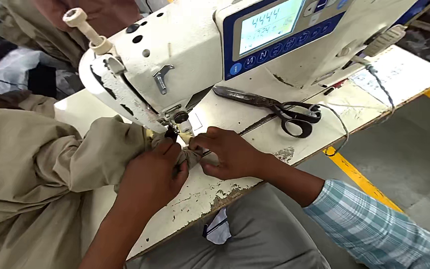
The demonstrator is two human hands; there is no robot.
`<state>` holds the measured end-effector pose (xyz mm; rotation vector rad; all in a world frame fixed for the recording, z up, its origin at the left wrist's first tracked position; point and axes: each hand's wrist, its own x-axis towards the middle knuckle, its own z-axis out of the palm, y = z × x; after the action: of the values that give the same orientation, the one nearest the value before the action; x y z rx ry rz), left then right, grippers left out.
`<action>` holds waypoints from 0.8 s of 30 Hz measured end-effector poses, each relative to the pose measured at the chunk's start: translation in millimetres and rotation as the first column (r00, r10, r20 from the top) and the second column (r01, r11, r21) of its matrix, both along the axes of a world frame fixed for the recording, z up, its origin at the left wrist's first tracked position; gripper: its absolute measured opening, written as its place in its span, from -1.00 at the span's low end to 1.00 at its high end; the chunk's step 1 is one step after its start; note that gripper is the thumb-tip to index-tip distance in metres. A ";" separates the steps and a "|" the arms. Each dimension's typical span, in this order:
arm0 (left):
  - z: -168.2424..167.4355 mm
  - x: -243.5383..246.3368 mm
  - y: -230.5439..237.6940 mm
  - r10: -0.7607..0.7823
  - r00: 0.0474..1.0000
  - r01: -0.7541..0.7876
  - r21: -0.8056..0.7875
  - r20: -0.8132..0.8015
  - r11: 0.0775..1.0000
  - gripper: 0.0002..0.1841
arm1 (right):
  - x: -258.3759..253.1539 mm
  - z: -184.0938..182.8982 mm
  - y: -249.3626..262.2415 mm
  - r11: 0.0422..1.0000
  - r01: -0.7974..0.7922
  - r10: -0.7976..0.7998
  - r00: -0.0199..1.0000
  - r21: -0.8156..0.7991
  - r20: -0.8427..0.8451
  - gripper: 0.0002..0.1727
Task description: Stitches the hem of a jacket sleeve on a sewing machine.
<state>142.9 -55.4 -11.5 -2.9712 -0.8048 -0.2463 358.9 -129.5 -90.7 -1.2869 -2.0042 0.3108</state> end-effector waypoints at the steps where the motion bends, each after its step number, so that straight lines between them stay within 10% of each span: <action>1: 2.2 -0.1 -0.6 0.016 0.999 -0.016 0.003 0.035 1.000 -0.69 | -0.8 1.7 0.6 1.000 0.012 -0.011 1.000 -0.028 0.010 -0.51; 10: -6.3 2.8 -8.7 0.144 0.988 -0.134 -0.168 0.054 0.977 -0.22 | 1.5 -1.6 12.0 0.998 0.000 0.001 1.000 -0.069 0.005 -0.60; 17: 4.7 18.4 -16.4 0.242 0.970 -0.243 -0.133 -0.023 0.961 -0.62 | -6.0 -0.3 10.4 0.987 0.072 -0.085 0.993 -0.143 -0.087 -0.78; 24: -12.7 5.6 -15.3 0.226 0.972 -0.200 -0.282 0.064 0.938 -0.53 | -14.7 2.0 2.9 0.968 0.109 -0.128 0.989 -0.226 -0.073 -0.88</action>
<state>148.5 -70.7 -24.2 -3.1039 -1.2613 -0.2885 344.2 -126.6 -88.7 -1.4982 -1.8500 0.5362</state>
